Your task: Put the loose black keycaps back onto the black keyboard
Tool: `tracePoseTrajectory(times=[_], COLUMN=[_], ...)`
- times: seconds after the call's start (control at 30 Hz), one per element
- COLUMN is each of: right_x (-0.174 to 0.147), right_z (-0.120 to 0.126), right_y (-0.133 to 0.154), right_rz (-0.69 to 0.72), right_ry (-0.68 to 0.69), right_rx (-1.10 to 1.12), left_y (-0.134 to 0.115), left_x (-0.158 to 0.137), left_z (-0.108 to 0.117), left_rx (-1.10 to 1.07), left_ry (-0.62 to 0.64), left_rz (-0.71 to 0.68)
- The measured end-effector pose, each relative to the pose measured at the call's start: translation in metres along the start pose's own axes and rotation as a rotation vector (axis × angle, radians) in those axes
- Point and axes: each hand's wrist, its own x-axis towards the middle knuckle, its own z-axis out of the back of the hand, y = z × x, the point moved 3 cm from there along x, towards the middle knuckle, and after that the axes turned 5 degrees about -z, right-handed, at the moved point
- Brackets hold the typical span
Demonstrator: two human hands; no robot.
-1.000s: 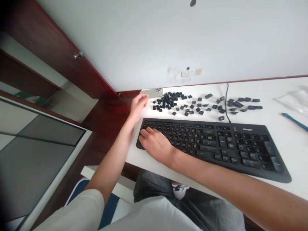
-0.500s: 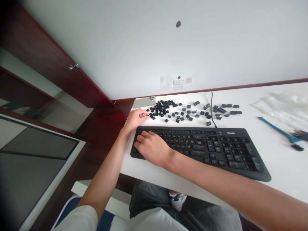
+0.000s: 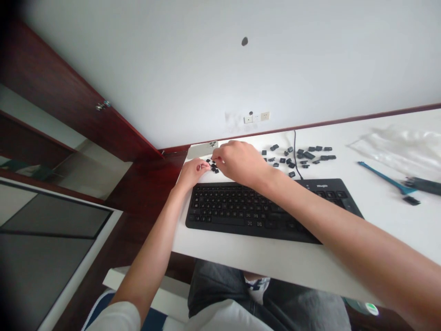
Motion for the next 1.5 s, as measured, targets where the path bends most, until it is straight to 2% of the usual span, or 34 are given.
tracePoseTrajectory(times=[0.07, 0.13, 0.2, 0.27, 0.4, 0.57, 0.73, 0.97, 1.2, 1.3, 1.4, 1.43, 1.5], right_x=[0.003, 0.004, 0.003, 0.002, -0.001, -0.002, -0.002, -0.001, -0.002, 0.004, 0.012, 0.015, 0.017], right_z=[0.005, 0.007, 0.007, 0.005, -0.005, -0.012, -0.017, -0.022, -0.027, -0.025, -0.019, -0.015, -0.006], right_y=[-0.007, -0.007, -0.004, 0.001, 0.005, 0.006, 0.003, -0.002, -0.003, -0.013, -0.042, -0.055, -0.085], right_rz=[0.002, 0.041, 0.075, 0.084, 0.073, 0.115, 0.149, 0.083, 0.019, -0.005, -0.086, -0.121, -0.205], right_ry=[-0.033, -0.054, -0.07, -0.084, -0.054, -0.039, -0.035, -0.047, -0.089, -0.088, -0.055, -0.03, 0.034], right_rx=[0.058, 0.122, 0.184, 0.227, 0.239, 0.242, 0.209, 0.221, 0.243, 0.296, 0.252, 0.212, 0.097], left_y=[-0.003, -0.009, -0.019, -0.031, -0.044, -0.044, -0.045, -0.045, -0.042, -0.029, -0.01, -0.003, 0.007], left_x=[0.001, 0.002, 0.001, 0.0, -0.005, -0.005, -0.006, -0.005, -0.004, -0.001, 0.0, 0.0, -0.001], left_z=[0.001, -0.001, -0.007, -0.013, -0.021, -0.027, -0.031, -0.031, -0.032, -0.022, -0.006, -0.002, 0.0], left_rx=[-0.257, -0.632, -1.012, -1.268, -1.444, -1.527, -1.468, -1.421, -1.32, -1.043, -0.496, -0.33, -0.121], left_ry=[-0.101, -0.164, -0.148, -0.114, -0.097, -0.04, 0.022, 0.018, -0.001, -0.131, -0.311, -0.327, -0.276], left_rz=[0.06, 0.166, 0.274, 0.352, 0.447, 0.37, 0.37, 0.304, 0.319, 0.256, 0.158, 0.152, 0.143])
